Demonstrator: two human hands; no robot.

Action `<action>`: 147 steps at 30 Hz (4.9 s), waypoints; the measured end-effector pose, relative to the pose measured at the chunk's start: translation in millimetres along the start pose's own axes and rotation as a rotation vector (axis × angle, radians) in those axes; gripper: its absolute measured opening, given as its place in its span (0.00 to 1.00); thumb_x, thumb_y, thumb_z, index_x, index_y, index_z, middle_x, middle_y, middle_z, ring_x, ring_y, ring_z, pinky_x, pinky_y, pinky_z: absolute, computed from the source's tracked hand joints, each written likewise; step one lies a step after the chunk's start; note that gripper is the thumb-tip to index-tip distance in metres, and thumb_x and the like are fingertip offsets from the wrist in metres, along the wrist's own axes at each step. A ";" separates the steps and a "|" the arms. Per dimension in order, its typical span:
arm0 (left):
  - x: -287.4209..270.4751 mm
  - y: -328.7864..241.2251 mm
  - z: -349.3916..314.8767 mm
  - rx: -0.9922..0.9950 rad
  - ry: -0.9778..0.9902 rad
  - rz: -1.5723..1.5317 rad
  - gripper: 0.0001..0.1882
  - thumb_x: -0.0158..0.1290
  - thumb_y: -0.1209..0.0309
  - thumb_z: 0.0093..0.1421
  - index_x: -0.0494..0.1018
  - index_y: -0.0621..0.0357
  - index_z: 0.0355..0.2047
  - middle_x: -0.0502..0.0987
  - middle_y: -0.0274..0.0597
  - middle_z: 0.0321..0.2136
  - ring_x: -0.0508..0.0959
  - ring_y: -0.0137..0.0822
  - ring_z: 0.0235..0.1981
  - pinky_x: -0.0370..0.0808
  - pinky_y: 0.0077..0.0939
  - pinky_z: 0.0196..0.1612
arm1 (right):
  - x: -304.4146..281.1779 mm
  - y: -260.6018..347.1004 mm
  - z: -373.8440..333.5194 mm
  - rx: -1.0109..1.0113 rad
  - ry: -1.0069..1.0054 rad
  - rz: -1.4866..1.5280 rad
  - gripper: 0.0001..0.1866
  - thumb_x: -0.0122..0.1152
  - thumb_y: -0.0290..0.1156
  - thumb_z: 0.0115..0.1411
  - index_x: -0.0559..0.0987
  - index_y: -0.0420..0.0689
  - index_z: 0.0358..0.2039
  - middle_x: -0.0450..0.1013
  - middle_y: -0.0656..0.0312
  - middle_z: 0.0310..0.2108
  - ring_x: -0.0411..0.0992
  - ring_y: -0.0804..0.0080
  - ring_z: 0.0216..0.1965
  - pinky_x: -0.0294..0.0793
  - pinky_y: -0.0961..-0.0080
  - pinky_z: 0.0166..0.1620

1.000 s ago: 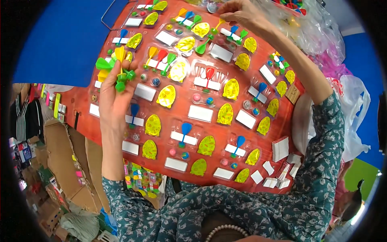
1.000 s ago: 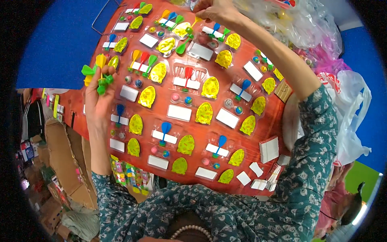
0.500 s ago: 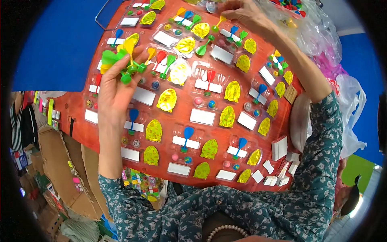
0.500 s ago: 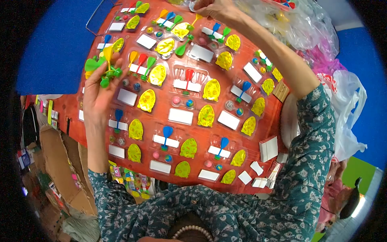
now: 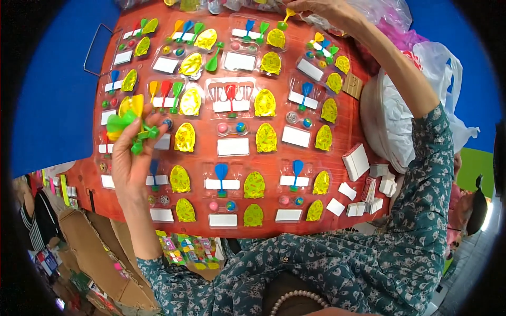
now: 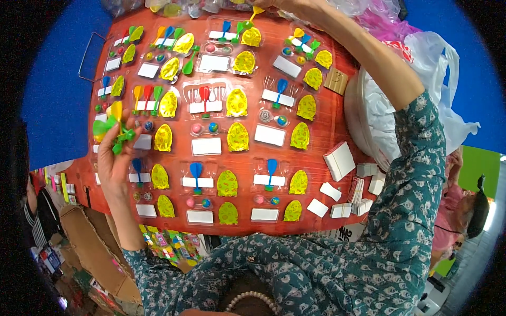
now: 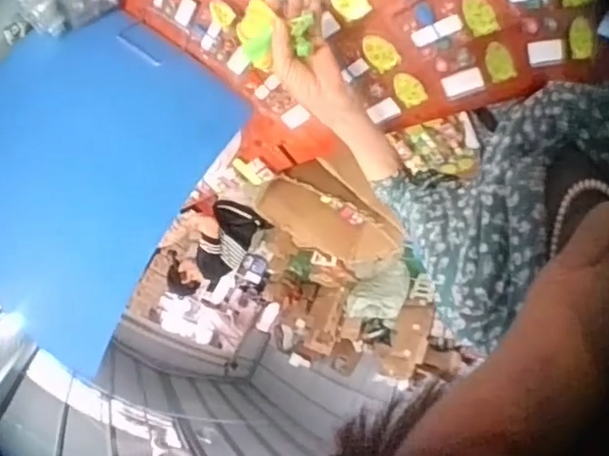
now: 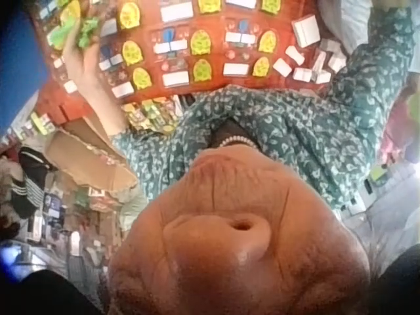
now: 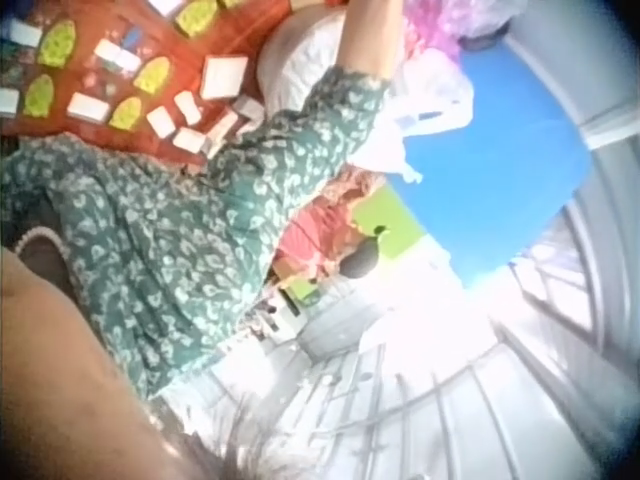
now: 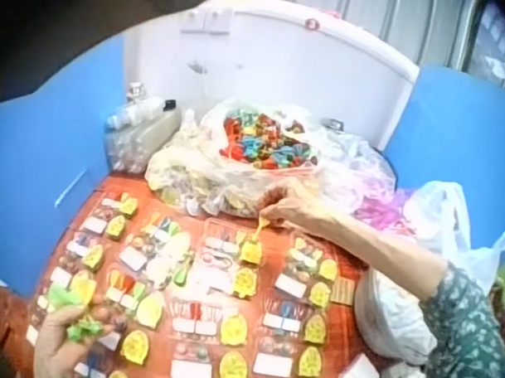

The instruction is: The person is sorting and placing small plastic toy parts onto a template board at a toy factory.

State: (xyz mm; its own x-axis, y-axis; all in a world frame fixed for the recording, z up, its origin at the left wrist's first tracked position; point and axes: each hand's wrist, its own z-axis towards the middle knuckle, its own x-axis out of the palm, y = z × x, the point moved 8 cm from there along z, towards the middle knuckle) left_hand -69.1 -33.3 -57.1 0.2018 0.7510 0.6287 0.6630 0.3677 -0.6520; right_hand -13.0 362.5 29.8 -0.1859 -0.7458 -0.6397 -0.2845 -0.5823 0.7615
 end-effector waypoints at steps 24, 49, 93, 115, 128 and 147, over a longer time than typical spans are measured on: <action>70.4 43.0 33.8 -0.188 0.115 -0.004 0.20 0.48 0.78 0.55 0.62 0.71 0.49 0.73 0.55 0.44 0.76 0.46 0.43 0.75 0.44 0.48 | 86.7 -7.2 78.2 -0.348 -0.095 -0.130 0.08 0.60 0.26 0.42 0.80 0.36 0.25 0.75 0.54 0.19 0.74 0.70 0.21 0.72 0.73 0.27; 59.6 47.6 47.1 -0.209 0.098 0.019 0.18 0.46 0.78 0.57 0.63 0.75 0.47 0.72 0.55 0.44 0.75 0.45 0.44 0.75 0.38 0.48 | 94.9 3.9 45.8 -0.604 -0.243 -0.103 0.05 0.54 0.22 0.43 0.77 0.33 0.19 0.73 0.47 0.17 0.75 0.61 0.22 0.73 0.71 0.28; -2.0 29.5 36.6 -0.201 -0.111 -0.047 0.21 0.48 0.81 0.57 0.61 0.71 0.51 0.71 0.57 0.47 0.75 0.45 0.43 0.71 0.44 0.51 | 174.2 59.0 -40.7 -1.201 -0.077 -0.476 0.17 0.54 0.33 0.49 0.68 0.43 0.40 0.69 0.57 0.31 0.69 0.60 0.37 0.71 0.66 0.39; 55.7 70.5 0.1 -0.315 0.017 0.128 0.17 0.50 0.79 0.56 0.66 0.72 0.46 0.73 0.56 0.44 0.77 0.44 0.41 0.74 0.40 0.49 | 33.2 -63.9 -121.4 0.411 0.111 0.058 0.07 0.61 0.28 0.44 0.78 0.37 0.21 0.73 0.61 0.17 0.69 0.78 0.17 0.68 0.81 0.22; 159.2 158.4 -11.5 -0.484 0.382 0.353 0.18 0.48 0.76 0.57 0.65 0.73 0.47 0.73 0.53 0.46 0.78 0.40 0.38 0.76 0.25 0.39 | 43.7 -91.0 -163.2 0.418 0.006 -0.001 0.15 0.68 0.31 0.42 0.74 0.36 0.26 0.74 0.60 0.19 0.71 0.77 0.21 0.70 0.80 0.25; 164.9 146.6 -6.0 -0.398 0.386 0.196 0.16 0.48 0.76 0.56 0.68 0.71 0.45 0.74 0.52 0.44 0.77 0.40 0.41 0.75 0.29 0.43 | 57.5 -68.6 -164.6 0.021 -0.024 -0.471 0.12 0.63 0.31 0.48 0.72 0.35 0.23 0.69 0.51 0.19 0.71 0.56 0.25 0.67 0.65 0.30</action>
State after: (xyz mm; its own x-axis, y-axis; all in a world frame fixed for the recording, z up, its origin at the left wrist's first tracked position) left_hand 65.7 141.2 -46.4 0.5466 0.5023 0.6700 0.7914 -0.0485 -0.6094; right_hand 150.7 306.2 -42.1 -0.0535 -0.3937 -0.9177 -0.3616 -0.8490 0.3853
